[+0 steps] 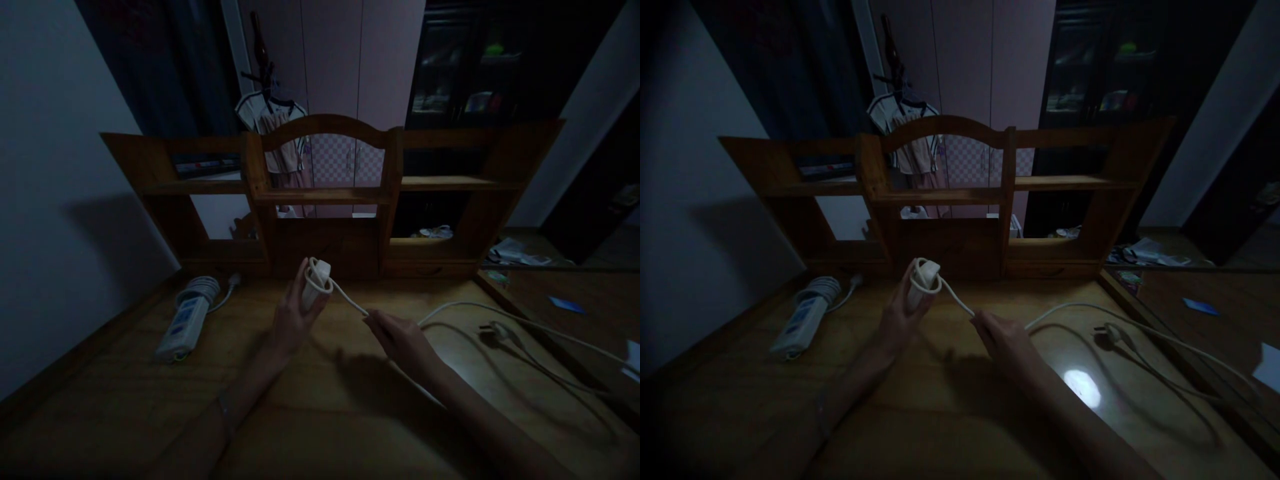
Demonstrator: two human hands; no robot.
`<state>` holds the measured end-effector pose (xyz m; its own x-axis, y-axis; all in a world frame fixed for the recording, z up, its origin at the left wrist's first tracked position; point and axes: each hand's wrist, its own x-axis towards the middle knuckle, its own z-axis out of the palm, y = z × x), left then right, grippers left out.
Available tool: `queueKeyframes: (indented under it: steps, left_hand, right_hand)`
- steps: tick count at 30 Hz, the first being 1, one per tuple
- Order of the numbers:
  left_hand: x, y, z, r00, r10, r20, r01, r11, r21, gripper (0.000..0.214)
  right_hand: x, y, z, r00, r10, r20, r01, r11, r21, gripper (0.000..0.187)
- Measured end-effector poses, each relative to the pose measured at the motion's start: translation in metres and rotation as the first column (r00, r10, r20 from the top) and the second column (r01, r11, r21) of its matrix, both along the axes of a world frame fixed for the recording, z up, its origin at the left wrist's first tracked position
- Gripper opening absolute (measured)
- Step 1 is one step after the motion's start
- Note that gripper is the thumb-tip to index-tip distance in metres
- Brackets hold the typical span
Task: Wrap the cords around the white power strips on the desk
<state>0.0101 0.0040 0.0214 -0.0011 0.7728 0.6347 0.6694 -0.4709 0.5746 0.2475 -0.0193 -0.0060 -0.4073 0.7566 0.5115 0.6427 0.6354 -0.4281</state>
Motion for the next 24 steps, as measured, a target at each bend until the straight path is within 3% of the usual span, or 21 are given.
queueKeyframes:
  steps: [4,6,12,16,24]
  left_hand:
    - [-0.008,0.010,-0.008,0.955,0.140,-0.263,-0.145,0.989,0.000,0.073]
    - [-0.009,0.015,-0.014,0.925,0.143,-0.351,-0.146,0.989,0.019,0.072]
    - [-0.001,0.015,-0.025,0.866,0.015,-0.499,-0.017,1.000,0.001,0.074]
    - [0.002,0.008,-0.025,0.809,-0.102,-0.579,0.083,0.995,-0.059,0.076]
    - [0.003,0.006,-0.029,0.705,-0.243,-0.667,0.199,0.970,-0.143,0.086]
  right_hand:
    - [0.007,0.000,0.002,0.984,-0.037,0.172,0.012,0.990,0.142,0.020]
    - [0.008,-0.001,0.003,0.973,-0.044,0.226,-0.003,0.979,0.205,0.020]
    - [0.009,-0.005,0.000,0.949,0.002,0.315,-0.105,0.944,0.312,0.018]
    - [0.010,-0.006,0.002,0.929,0.049,0.366,-0.162,0.944,0.286,0.019]
    - [0.016,-0.001,0.010,0.974,0.064,0.219,-0.124,0.954,0.272,0.022]
